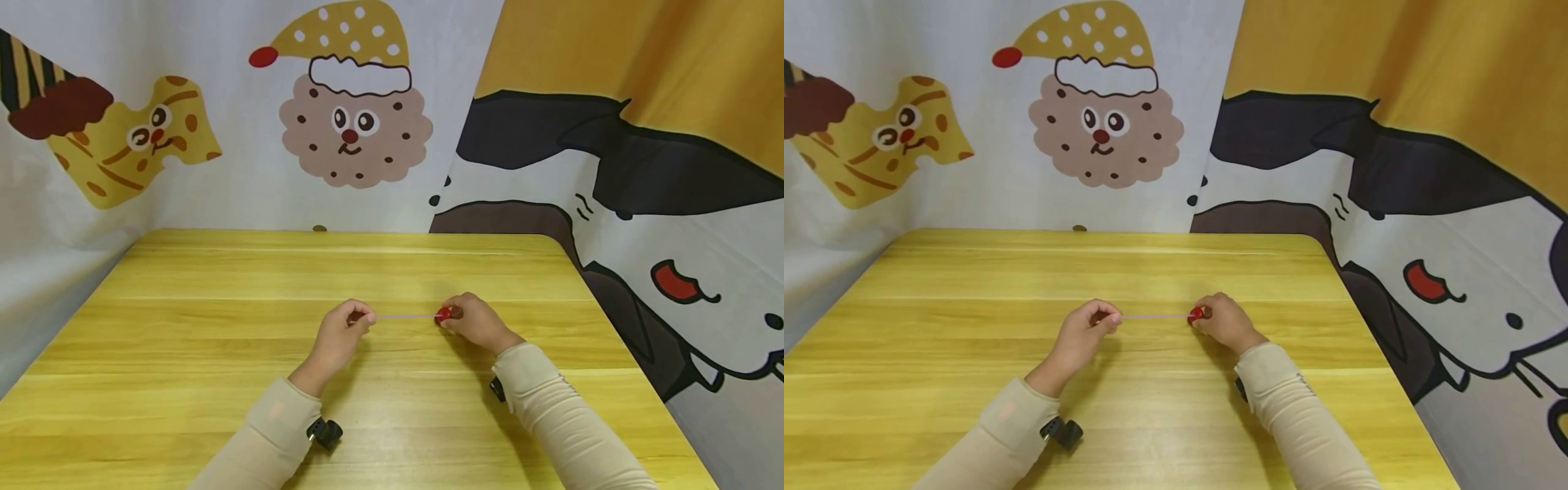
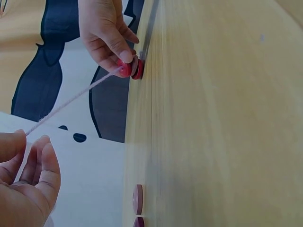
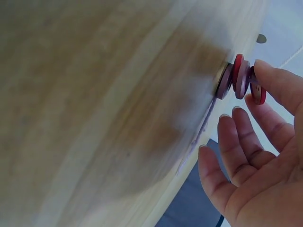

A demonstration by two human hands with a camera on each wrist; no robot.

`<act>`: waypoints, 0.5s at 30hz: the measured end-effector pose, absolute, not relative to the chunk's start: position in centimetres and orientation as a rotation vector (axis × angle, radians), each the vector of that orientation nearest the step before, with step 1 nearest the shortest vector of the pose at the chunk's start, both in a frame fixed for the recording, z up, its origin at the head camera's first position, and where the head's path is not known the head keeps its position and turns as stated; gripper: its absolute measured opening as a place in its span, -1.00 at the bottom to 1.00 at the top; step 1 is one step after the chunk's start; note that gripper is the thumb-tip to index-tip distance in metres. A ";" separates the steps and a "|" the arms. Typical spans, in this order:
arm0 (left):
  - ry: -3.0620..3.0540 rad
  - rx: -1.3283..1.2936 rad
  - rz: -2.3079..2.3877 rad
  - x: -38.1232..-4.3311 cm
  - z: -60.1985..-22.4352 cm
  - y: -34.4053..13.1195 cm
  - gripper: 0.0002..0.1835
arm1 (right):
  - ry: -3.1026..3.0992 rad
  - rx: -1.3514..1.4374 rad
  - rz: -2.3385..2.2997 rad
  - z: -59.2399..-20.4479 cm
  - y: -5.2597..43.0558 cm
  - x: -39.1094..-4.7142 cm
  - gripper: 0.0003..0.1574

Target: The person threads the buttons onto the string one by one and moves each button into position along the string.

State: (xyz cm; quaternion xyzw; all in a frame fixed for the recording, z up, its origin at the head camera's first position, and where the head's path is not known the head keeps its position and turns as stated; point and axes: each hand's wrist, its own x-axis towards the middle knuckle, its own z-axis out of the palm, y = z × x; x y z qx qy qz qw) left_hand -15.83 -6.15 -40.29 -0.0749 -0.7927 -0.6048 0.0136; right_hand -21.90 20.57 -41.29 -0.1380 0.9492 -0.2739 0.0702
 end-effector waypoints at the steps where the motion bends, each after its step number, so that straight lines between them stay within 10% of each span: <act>1: -2.463 -0.238 -1.887 -15.9 -40.3 -6.1 -0.86 | 2.852 -0.414 -0.817 -41.3 20.6 -21.9 -0.61; 15: -2.466 -0.233 -1.892 -15.9 -40.2 -5.9 -0.91 | 2.827 -0.415 -0.789 -41.4 20.6 -21.8 -0.57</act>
